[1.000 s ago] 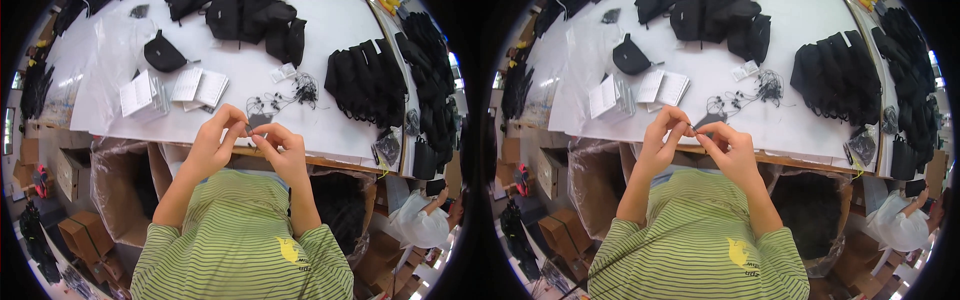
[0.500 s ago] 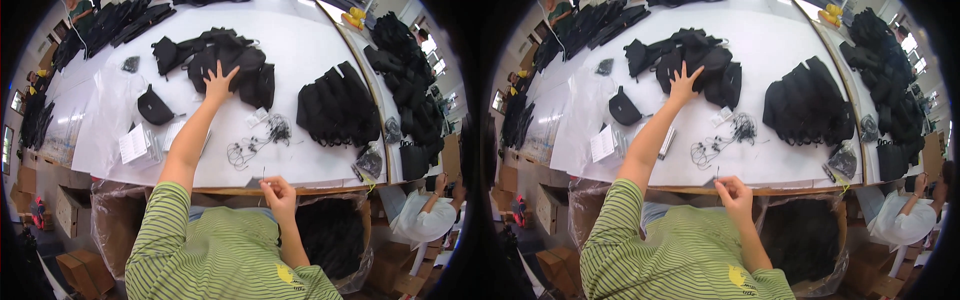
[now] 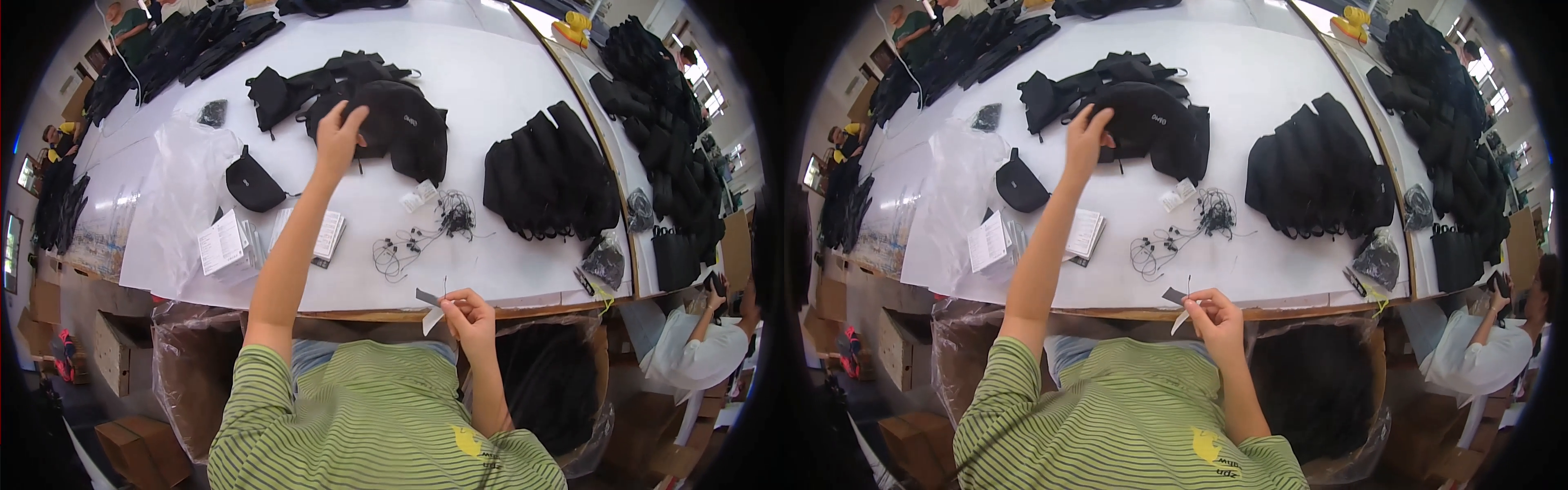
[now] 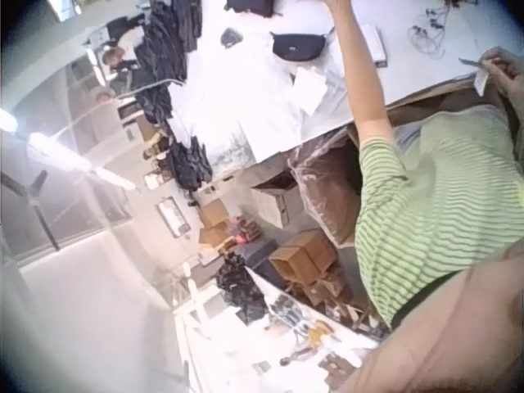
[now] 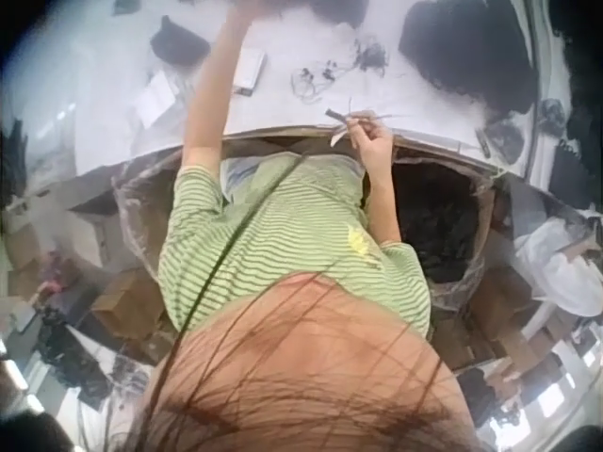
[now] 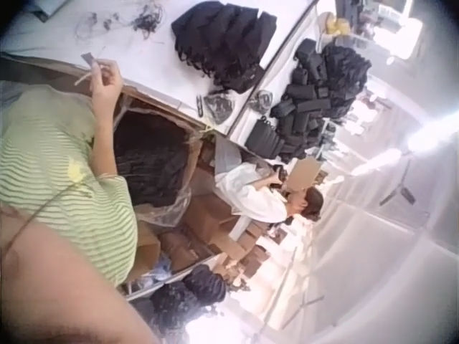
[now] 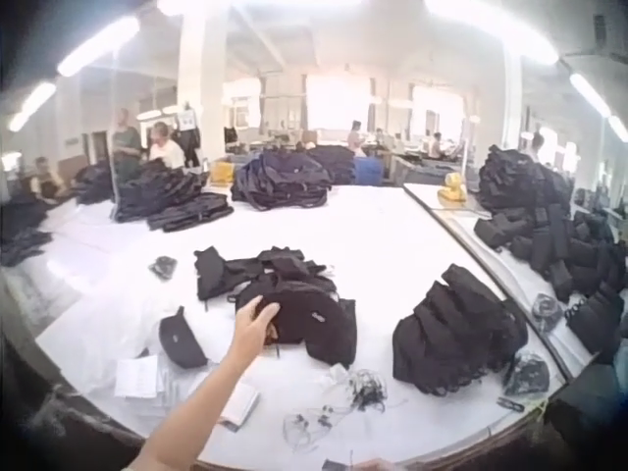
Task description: Packing small electronic items, earphones, and manuals into black fabric pouches.
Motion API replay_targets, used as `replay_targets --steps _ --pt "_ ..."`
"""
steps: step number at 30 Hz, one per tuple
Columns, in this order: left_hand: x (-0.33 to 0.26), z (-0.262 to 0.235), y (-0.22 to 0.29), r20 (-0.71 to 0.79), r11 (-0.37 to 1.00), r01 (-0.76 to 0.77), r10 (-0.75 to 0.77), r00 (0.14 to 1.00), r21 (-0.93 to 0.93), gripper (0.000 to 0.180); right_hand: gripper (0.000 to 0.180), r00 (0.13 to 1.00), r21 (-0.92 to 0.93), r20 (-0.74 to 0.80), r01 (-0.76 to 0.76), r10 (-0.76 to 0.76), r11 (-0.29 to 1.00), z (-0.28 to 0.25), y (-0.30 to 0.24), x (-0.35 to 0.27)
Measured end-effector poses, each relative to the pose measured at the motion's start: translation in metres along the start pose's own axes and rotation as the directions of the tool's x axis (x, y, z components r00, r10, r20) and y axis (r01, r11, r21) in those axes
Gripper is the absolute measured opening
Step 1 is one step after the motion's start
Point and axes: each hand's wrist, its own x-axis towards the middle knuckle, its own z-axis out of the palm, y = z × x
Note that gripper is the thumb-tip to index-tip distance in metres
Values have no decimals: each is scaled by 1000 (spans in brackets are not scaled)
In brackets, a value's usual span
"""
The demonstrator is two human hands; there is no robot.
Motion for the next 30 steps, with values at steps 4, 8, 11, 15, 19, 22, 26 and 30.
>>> replay_targets --steps 4,8,11,15,19,22,26,30 --pt "-36 -32 23 291 879 467 -473 831 95 27 7 996 -91 35 -80 84 993 -8 3 1" --pt "-95 -55 -26 307 754 365 -585 750 546 39 8 989 -189 83 -105 122 976 -6 3 4" --pt "-142 -65 -42 151 471 -224 189 970 853 36 8 994 -258 77 -58 80 965 -6 5 2" --pt "-216 -42 -19 393 655 -252 -74 917 712 31 8 1000 -390 10 -12 17 921 -6 10 0" --pt "-258 -25 -26 351 690 -144 -168 921 710 24 9 1000 -542 -9 16 -25 841 6 4 3" --pt "-259 -13 -22 224 742 39 -252 941 669 22 11 997 -624 -28 43 -77 780 14 -1 5" --pt "-257 -7 -3 153 838 121 -235 960 533 16 8 991 -714 -20 77 -131 696 22 4 10" --pt "-255 -8 20 107 897 346 -386 916 274 14 8 984 -696 94 173 -150 697 36 8 12"
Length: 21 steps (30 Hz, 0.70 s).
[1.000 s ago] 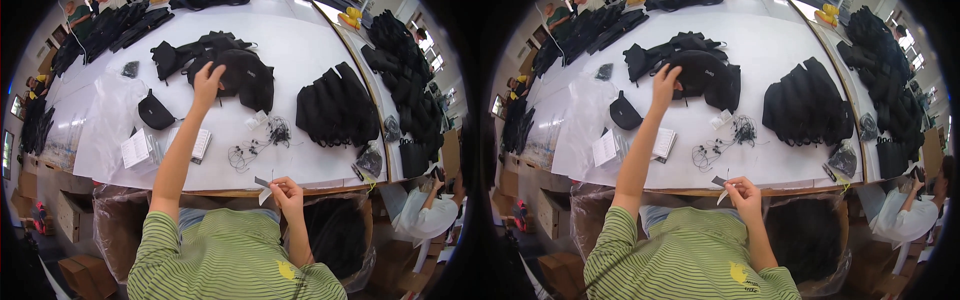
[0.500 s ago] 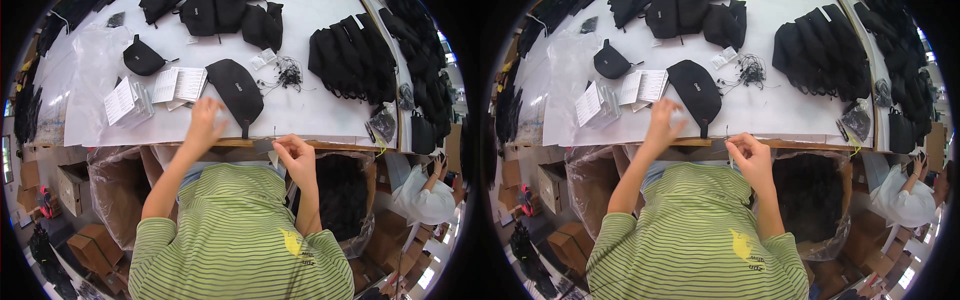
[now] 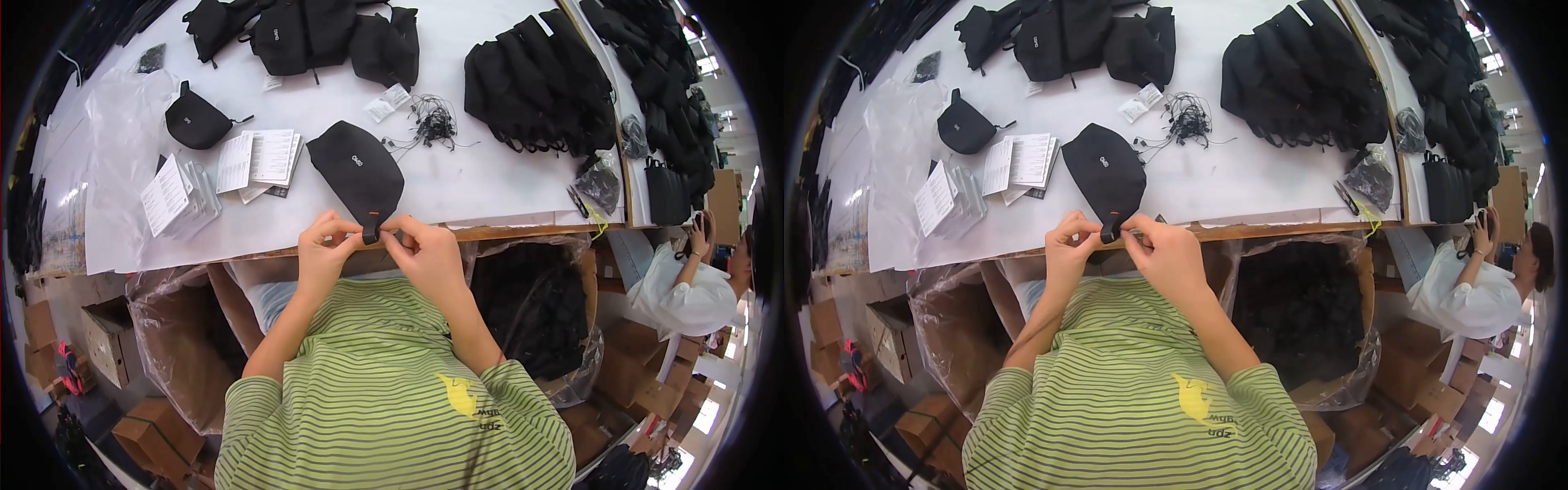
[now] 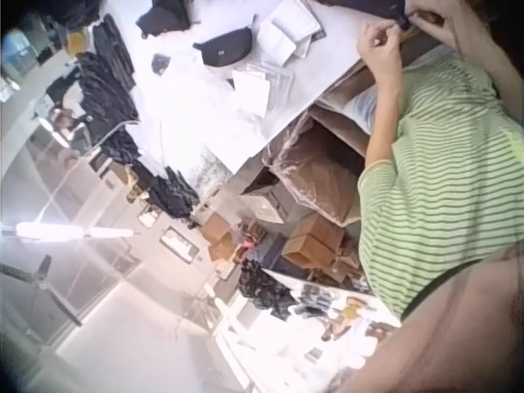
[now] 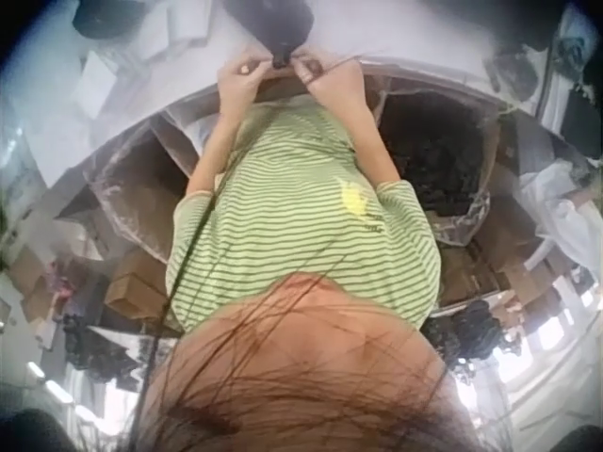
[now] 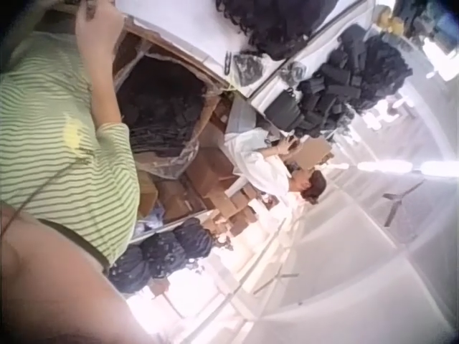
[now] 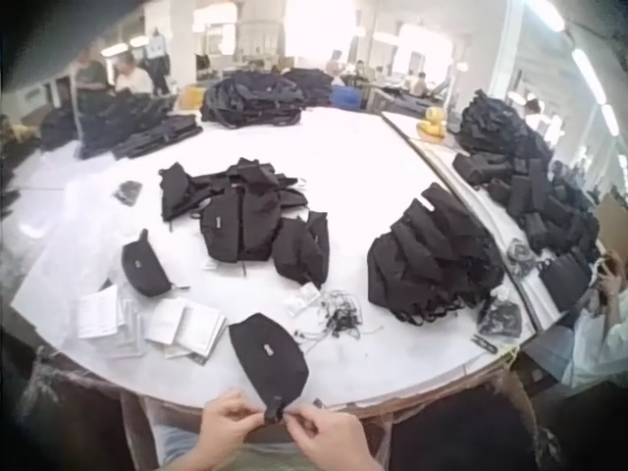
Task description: Packing small electronic items, earphones, and manuals into black fabric pouches.
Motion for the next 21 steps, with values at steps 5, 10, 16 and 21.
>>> replay_targets --steps 5,10,16,21 --pt "-5 -8 7 -26 980 130 -135 990 -150 18 10 987 -23 -5 159 -159 987 8 0 0" --pt "-10 -13 15 14 992 85 -84 996 -95 15 9 968 23 -24 252 -251 968 13 -1 0" --pt "-13 -24 29 -273 945 -100 11 962 -312 5 15 983 731 181 -159 36 664 4 1 3" --pt "-15 -44 43 -31 761 64 -110 993 -645 5 12 960 884 271 -222 -63 411 -23 9 9"
